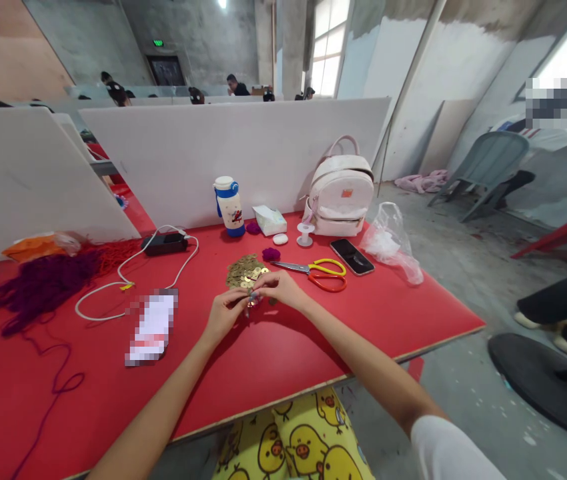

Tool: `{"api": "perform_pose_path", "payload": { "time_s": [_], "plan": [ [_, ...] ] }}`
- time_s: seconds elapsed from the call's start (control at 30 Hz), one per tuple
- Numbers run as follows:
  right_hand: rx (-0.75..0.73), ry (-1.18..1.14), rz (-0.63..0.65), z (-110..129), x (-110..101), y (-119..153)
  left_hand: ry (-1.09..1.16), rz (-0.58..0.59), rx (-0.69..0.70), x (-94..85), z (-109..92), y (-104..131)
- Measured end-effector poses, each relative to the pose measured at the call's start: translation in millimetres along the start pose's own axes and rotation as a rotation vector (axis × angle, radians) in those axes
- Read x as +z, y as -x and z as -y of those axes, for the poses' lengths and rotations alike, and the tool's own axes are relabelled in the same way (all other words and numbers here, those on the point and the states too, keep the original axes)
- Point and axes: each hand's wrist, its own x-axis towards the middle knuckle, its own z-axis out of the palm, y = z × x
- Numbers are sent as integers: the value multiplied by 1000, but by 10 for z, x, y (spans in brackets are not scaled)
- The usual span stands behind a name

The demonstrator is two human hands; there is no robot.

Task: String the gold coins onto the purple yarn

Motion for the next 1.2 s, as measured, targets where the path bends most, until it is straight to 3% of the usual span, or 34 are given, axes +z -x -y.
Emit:
{"api": "perform_pose_path", "payload": {
  "time_s": [0.13,0.23,0.3,0.47,0.57,0.93,1.2],
  "plan": [
    [-82,165,15,163,-51,-82,-11,-32,-6,1,6,-8],
    [-255,322,26,426,-100,-198,-6,-64,-20,4,33,3],
    [-296,349,41,655,-144,-286,3,-79,-35,0,47,12],
    [-338,164,-40,1213,-262,-427,-73,-97,-42,-31,37,17],
    [-371,-2,-84,1407,-305,-433,-106,-125,-46,-39,28,19],
    [-485,-165,-200,1530,-406,-416,-212,-38,-91,8,55,91],
    [-578,-119,-303,1543,-486,-392,56,-81,-326,6,17,73]
  ]
}}
